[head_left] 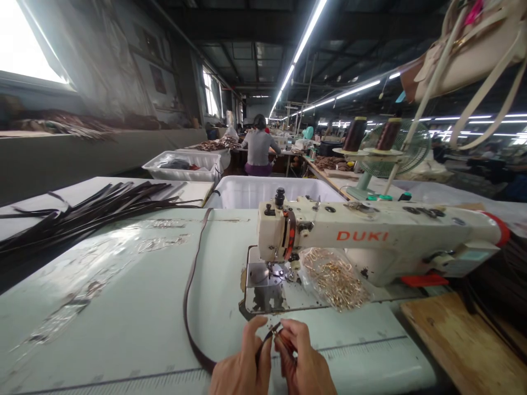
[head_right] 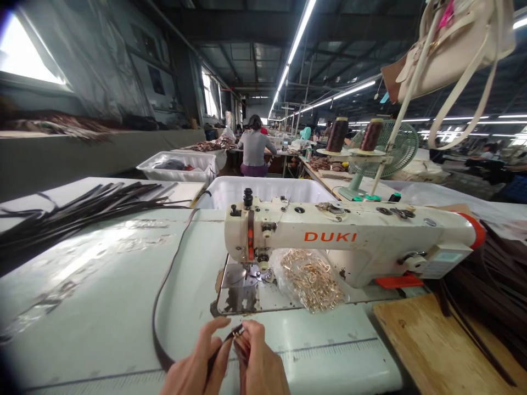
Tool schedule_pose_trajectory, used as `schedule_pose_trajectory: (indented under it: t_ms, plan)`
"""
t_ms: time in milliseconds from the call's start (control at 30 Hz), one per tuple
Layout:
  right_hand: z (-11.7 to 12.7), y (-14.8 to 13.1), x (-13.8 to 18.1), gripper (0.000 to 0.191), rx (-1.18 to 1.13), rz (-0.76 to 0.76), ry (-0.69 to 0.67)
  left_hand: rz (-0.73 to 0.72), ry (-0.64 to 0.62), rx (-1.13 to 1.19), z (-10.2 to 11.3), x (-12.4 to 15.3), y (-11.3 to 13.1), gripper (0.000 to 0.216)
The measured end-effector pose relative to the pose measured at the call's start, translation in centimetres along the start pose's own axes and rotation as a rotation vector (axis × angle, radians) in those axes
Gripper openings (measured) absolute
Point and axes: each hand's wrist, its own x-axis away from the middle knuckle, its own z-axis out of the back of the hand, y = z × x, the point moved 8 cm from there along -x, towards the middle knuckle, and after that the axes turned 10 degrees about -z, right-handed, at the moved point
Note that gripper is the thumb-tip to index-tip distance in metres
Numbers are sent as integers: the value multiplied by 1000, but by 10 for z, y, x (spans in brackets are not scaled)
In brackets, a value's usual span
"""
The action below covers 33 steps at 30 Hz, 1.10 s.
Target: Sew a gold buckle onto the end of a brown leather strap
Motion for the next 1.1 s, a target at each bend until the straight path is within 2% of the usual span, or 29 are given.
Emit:
schedule_pose_trajectory:
  t_ms: [100, 233, 400, 600, 733, 967, 1100]
  plan:
    - [-1, -5, 1, 32, -18, 32, -43, -3, -87, 165, 5, -8, 6, 39]
    - [3, -17, -2, 27, -23, 62, -138, -63, -228, 319, 13, -18, 15, 34]
    - [10, -43, -3, 24, -108, 86, -405, -76, -362, 279, 17, -16, 17, 27]
    - [17, -57, -3, 17, -262, 21, -581, -130, -349, 177, 47, -21, 28, 17]
    - [19, -57, -2, 17, -181, 59, -587, -189, -430, 123, 43, -17, 28, 19]
    - [21, -71, 4, 25, 245, 365, -413, -151, -344, 219, 25, -9, 17, 24]
    - [16, -69, 11, 19, 411, 493, -377, -188, -391, 267, 16, -10, 14, 28]
